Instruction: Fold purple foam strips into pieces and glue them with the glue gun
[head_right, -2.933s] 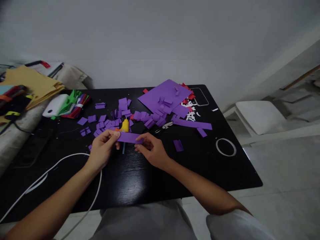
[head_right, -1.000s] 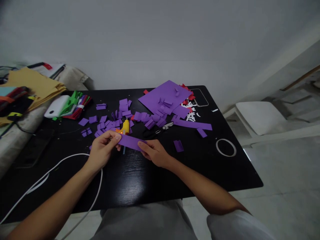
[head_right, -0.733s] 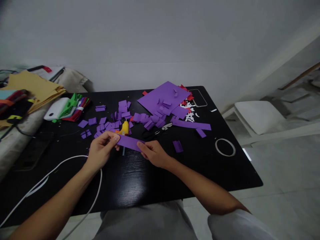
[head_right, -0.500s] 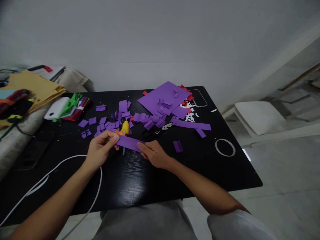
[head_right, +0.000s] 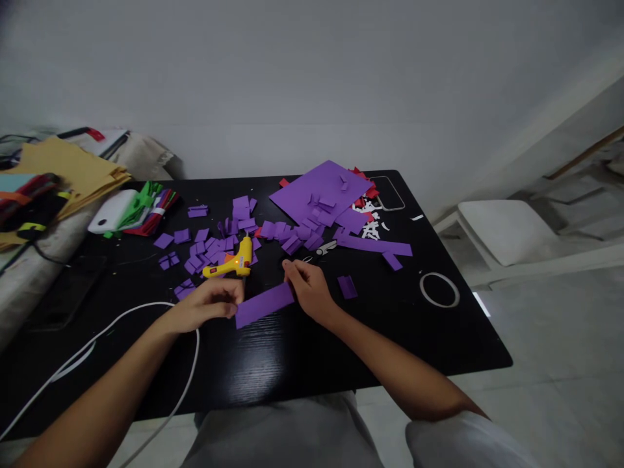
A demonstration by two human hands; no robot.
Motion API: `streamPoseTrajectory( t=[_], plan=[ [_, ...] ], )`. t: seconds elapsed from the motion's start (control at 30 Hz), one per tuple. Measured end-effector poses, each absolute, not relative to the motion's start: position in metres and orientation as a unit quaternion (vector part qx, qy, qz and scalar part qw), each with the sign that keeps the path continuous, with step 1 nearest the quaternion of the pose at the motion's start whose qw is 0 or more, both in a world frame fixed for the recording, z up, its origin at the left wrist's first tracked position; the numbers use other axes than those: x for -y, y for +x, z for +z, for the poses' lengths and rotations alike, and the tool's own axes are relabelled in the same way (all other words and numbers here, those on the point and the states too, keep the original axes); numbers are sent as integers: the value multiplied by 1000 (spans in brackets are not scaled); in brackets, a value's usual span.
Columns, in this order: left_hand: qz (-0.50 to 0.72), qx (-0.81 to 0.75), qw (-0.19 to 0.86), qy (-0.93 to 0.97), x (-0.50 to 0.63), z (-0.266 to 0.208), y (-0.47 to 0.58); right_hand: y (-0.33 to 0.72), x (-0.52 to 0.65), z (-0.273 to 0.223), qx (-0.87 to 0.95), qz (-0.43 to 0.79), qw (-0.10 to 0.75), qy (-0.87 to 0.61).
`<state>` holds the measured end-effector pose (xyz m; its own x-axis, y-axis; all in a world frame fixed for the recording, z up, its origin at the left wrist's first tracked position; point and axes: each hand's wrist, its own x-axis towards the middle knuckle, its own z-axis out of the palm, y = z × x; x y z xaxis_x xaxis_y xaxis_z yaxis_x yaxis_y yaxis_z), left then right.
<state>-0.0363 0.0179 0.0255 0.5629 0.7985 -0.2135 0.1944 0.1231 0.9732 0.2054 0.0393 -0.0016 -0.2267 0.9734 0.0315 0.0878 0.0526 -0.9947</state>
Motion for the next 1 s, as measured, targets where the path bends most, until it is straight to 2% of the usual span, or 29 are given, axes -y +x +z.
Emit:
streamPoseTrajectory(
  t=[0.1,0.27,0.33,0.5,0.6,0.83,1.0],
  plan=[
    [235,-413,615,629,-16,27,-33,206,-39,-4,597,503,431,-453],
    [319,-455,562,613,-16,21,-34,206,-37,-3,484,653,428,-396],
    [330,-466,543,616,-17,18,-34,206,-37,-2,471,666,430,-386],
    [246,-425,566,662,-13,21,-31,206,-38,-2,493,633,441,-401],
    [203,-385,577,692,-12,26,-29,206,-36,-2,522,647,401,-384],
    [262,-426,516,695,-9,20,-22,206,-28,1,610,677,264,-317],
    [232,-413,505,721,-8,14,-19,205,-26,-1,672,620,248,-319]
  ],
)
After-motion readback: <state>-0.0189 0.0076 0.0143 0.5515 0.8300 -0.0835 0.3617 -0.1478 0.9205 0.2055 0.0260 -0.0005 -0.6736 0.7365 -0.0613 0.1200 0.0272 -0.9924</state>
